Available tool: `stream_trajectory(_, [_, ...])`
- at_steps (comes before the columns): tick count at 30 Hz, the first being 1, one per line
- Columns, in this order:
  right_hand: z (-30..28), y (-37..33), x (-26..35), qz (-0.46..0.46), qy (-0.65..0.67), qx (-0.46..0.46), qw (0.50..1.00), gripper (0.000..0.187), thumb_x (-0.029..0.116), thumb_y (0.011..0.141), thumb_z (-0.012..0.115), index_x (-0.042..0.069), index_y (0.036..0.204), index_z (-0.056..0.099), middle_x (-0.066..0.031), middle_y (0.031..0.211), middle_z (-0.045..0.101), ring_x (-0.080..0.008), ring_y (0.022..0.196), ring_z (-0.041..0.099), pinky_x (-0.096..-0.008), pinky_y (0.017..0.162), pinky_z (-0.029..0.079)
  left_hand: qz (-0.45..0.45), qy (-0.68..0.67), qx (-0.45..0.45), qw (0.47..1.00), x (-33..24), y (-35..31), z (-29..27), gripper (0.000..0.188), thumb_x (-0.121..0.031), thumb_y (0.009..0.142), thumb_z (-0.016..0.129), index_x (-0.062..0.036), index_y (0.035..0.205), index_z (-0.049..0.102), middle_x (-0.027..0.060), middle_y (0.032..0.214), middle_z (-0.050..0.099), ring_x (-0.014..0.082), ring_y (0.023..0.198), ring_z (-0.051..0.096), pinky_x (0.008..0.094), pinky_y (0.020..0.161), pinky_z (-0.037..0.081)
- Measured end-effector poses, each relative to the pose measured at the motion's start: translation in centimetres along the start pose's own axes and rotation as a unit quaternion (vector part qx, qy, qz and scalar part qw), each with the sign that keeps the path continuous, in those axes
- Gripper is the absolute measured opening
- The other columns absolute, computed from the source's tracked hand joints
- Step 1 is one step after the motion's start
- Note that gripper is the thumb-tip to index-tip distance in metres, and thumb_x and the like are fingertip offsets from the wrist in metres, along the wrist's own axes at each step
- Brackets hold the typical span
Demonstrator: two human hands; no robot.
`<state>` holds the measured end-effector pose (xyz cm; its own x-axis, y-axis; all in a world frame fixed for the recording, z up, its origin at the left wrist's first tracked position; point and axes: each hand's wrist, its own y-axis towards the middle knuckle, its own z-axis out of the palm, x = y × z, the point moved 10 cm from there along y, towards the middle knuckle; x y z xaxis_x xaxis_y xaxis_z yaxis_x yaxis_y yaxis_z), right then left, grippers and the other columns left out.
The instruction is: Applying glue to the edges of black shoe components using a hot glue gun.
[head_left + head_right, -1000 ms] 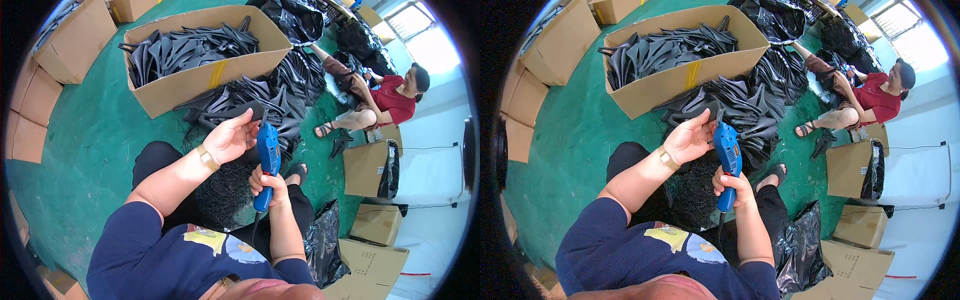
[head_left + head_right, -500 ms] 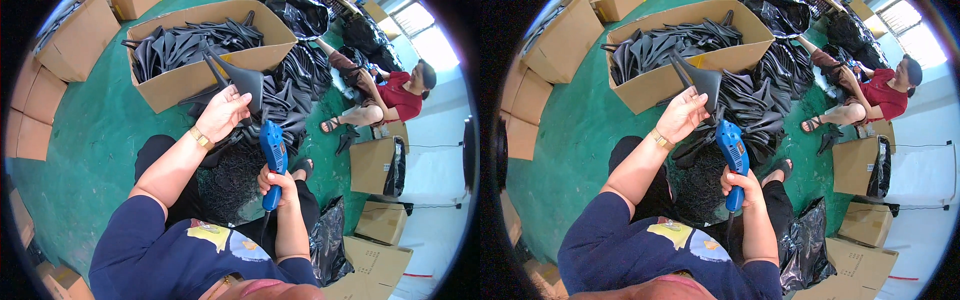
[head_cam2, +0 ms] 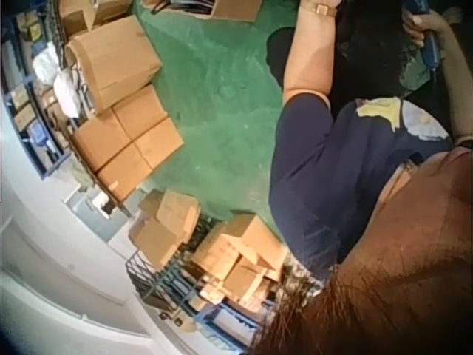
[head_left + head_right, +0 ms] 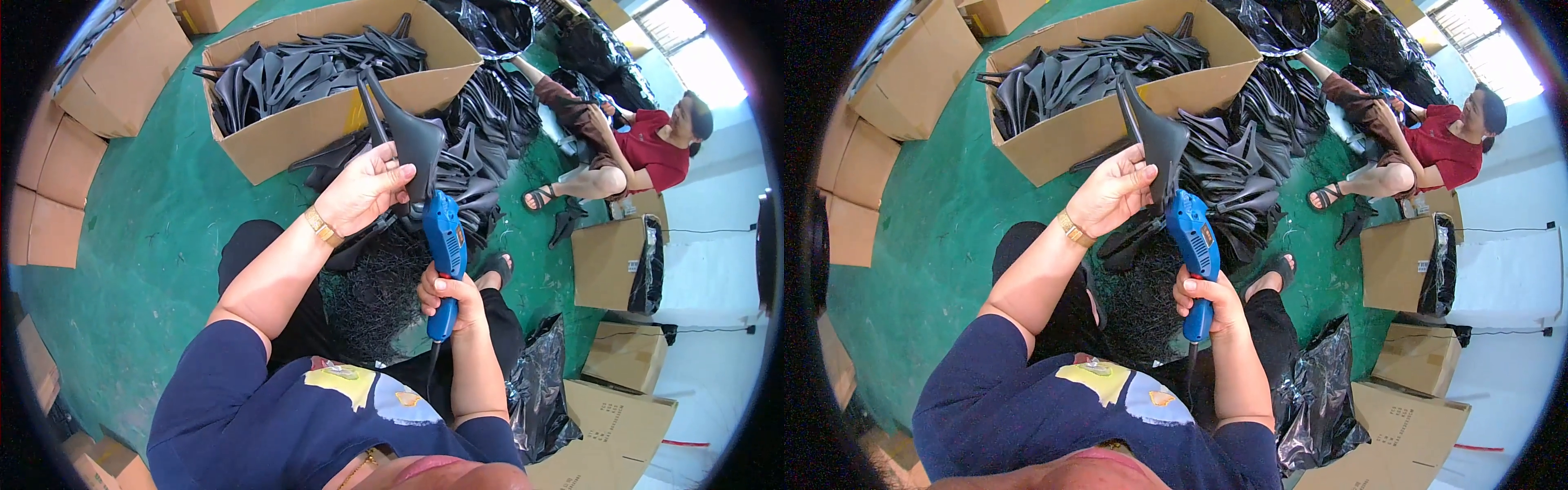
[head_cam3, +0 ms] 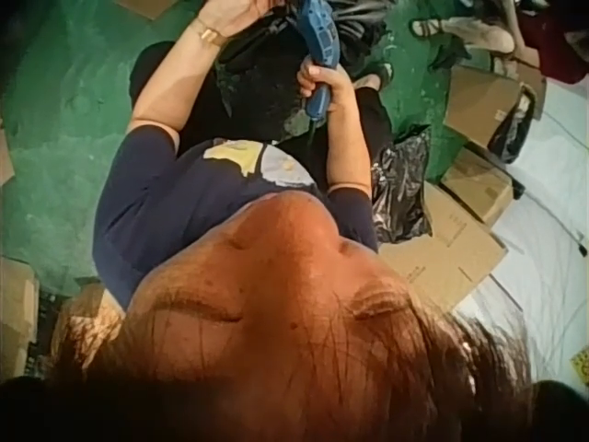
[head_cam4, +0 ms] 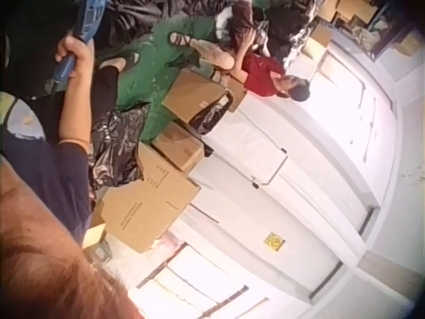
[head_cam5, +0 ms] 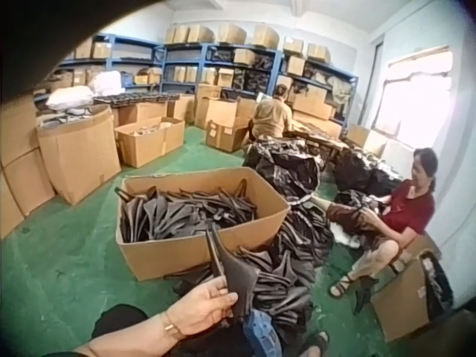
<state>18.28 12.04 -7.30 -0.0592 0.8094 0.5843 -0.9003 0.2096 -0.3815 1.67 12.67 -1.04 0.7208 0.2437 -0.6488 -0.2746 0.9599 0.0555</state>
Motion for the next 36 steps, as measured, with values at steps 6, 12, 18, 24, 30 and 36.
stream_trajectory(6, [0.0,0.7,1.5,-0.037,0.040,-0.003,0.999,0.024,0.018,0.072,0.069,0.009,0.076,0.047,0.0015,0.062,0.039,-0.0110,0.055,0.042,-0.0251,0.048,0.038,-0.035,0.030,0.013,0.999,1.5,-1.1,1.3,0.039,-0.009,0.089,0.057,-0.0088,0.126,0.044,0.0013,0.109,0.061,0.0099,0.096,0.059,0.0264,0.081,0.048])
stream_trajectory(12, [-1.9,0.0,6.7,-0.198,-0.016,-0.077,0.977,0.033,0.022,0.075,0.070,0.003,0.097,0.053,-0.0024,0.074,0.050,-0.0139,0.064,0.050,-0.0266,0.055,0.045,-0.056,0.097,0.046,0.993,3.6,-1.4,2.7,0.056,-0.008,0.085,0.062,-0.0088,0.133,0.032,0.0059,0.115,0.057,0.0144,0.103,0.057,0.0305,0.085,0.046])
stream_trajectory(18, [-2.4,-0.6,8.2,-0.232,-0.147,-0.146,0.950,0.030,0.019,0.077,0.069,0.000,0.096,0.056,-0.0071,0.077,0.059,-0.0149,0.063,0.057,-0.0245,0.057,0.048,-0.112,0.114,0.071,0.985,7.6,-2.1,4.6,0.038,-0.014,0.090,0.057,-0.0067,0.124,0.041,0.0065,0.108,0.059,0.0172,0.098,0.059,0.0334,0.087,0.047])
stream_trajectory(24, [-2.2,-0.7,6.1,-0.162,-0.099,-0.135,0.972,0.032,0.014,0.077,0.070,0.000,0.101,0.055,-0.0065,0.075,0.057,-0.0150,0.066,0.058,-0.0274,0.059,0.050,-0.018,0.006,-0.095,0.995,3.9,0.0,-0.5,0.026,-0.018,0.093,0.052,-0.0079,0.118,0.050,0.0021,0.096,0.062,0.0127,0.088,0.061,0.0294,0.079,0.050])
stream_trajectory(30, [-1.9,-1.5,3.4,-0.091,-0.153,-0.090,0.980,0.031,0.020,0.069,0.071,0.001,0.082,0.051,-0.0047,0.064,0.046,-0.0149,0.055,0.048,-0.0281,0.050,0.045,0.055,0.002,-0.170,0.984,-0.7,-0.3,-2.9,0.037,-0.016,0.093,0.052,-0.0096,0.129,0.046,-0.0020,0.100,0.058,0.0075,0.088,0.058,0.0236,0.079,0.047])
stream_trajectory(36, [-0.7,-0.4,1.0,-0.035,-0.112,-0.058,0.991,0.027,0.014,0.071,0.071,0.000,0.085,0.054,-0.0052,0.065,0.051,-0.0144,0.055,0.052,-0.0270,0.050,0.047,0.085,0.047,-0.156,0.983,-2.4,-0.9,-2.7,0.039,-0.013,0.094,0.050,-0.0076,0.132,0.044,-0.0034,0.107,0.055,0.0058,0.092,0.055,0.0225,0.082,0.045])
